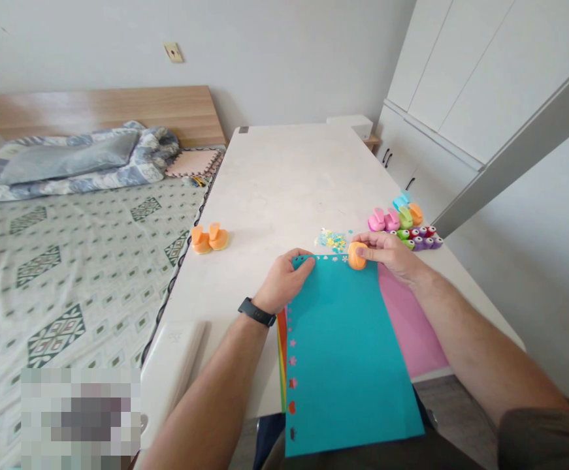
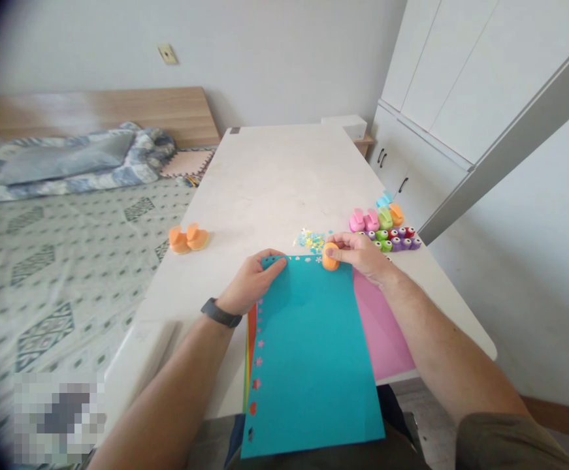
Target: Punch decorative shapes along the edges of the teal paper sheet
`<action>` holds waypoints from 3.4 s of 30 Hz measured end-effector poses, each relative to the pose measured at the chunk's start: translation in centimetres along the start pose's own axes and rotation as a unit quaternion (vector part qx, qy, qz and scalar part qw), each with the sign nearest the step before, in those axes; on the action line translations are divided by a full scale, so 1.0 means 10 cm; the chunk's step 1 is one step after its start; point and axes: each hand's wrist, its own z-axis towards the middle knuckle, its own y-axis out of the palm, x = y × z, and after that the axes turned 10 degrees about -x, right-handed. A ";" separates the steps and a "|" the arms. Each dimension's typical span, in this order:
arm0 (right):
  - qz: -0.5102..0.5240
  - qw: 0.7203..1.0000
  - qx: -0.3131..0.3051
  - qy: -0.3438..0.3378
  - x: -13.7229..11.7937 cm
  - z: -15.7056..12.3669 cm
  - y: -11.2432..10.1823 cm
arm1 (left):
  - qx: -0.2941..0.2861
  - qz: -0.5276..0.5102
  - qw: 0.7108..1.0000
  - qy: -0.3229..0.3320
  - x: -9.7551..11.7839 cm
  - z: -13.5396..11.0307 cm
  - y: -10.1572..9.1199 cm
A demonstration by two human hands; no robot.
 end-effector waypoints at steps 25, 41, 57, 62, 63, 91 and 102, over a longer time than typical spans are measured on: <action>0.026 0.977 0.142 -0.159 0.05 0.12 -0.12 | 0.013 0.055 0.998 0.001 -0.06 0.02 -0.03; -0.031 0.987 0.131 -0.092 0.00 0.22 -0.05 | 0.004 0.073 0.997 0.013 -0.08 0.03 -0.01; -0.484 0.865 0.081 0.108 -0.32 0.58 -0.27 | 0.004 0.088 0.996 0.018 -0.11 0.06 -0.01; -0.530 0.835 0.071 0.129 -0.28 0.72 -0.25 | -0.001 0.087 0.996 0.016 -0.10 0.05 -0.01; -0.528 0.836 0.073 0.128 -0.26 0.75 -0.26 | -0.001 0.084 0.996 0.016 -0.09 0.05 -0.01; -0.554 0.795 0.235 0.076 -0.41 0.99 -1.16 | -0.012 0.050 0.999 0.005 -0.07 0.04 -0.02; -0.582 0.799 -0.016 0.153 -0.61 0.98 -0.29 | 0.002 0.070 0.997 0.018 -0.09 0.05 0.00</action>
